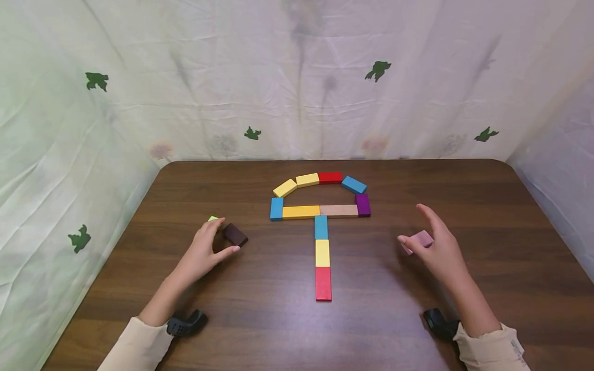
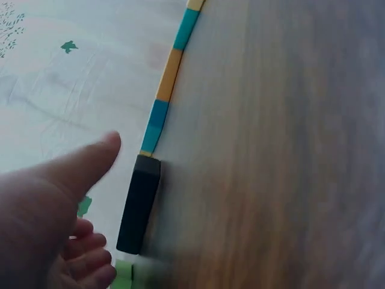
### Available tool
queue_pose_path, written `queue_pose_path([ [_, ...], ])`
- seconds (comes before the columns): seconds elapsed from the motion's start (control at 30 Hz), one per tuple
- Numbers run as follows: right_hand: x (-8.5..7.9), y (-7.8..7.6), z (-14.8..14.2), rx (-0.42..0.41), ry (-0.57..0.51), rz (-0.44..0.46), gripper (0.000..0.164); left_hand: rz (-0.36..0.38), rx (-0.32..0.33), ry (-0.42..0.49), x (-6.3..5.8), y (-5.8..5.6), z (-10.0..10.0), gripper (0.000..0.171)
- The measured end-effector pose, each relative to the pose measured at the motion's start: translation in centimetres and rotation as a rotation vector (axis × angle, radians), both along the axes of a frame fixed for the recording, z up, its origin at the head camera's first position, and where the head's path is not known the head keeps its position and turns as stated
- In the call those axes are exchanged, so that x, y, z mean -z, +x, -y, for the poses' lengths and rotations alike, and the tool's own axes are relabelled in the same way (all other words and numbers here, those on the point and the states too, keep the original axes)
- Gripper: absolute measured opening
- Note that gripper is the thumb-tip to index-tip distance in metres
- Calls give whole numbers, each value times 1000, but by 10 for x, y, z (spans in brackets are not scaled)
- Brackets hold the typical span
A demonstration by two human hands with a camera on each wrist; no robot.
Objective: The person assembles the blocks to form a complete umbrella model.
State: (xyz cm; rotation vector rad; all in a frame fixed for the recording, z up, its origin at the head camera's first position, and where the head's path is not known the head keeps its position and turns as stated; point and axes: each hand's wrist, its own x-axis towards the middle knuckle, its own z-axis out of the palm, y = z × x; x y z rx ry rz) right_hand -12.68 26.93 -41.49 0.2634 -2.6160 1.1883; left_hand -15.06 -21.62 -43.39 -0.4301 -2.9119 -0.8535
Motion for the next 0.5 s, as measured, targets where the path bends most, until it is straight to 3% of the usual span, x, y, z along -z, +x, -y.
queue_pose_path([
  [0.17,11,5,-9,23,40,-10,74,1,-29,2,8,1,-2,77],
  [0.37,26,6,-17,48,6,113,82,4,-33,-4,15,0,-4,72],
  [0.5,33,5,-20,58,55,156,84,-6,-41,0,16,0,-4,69],
])
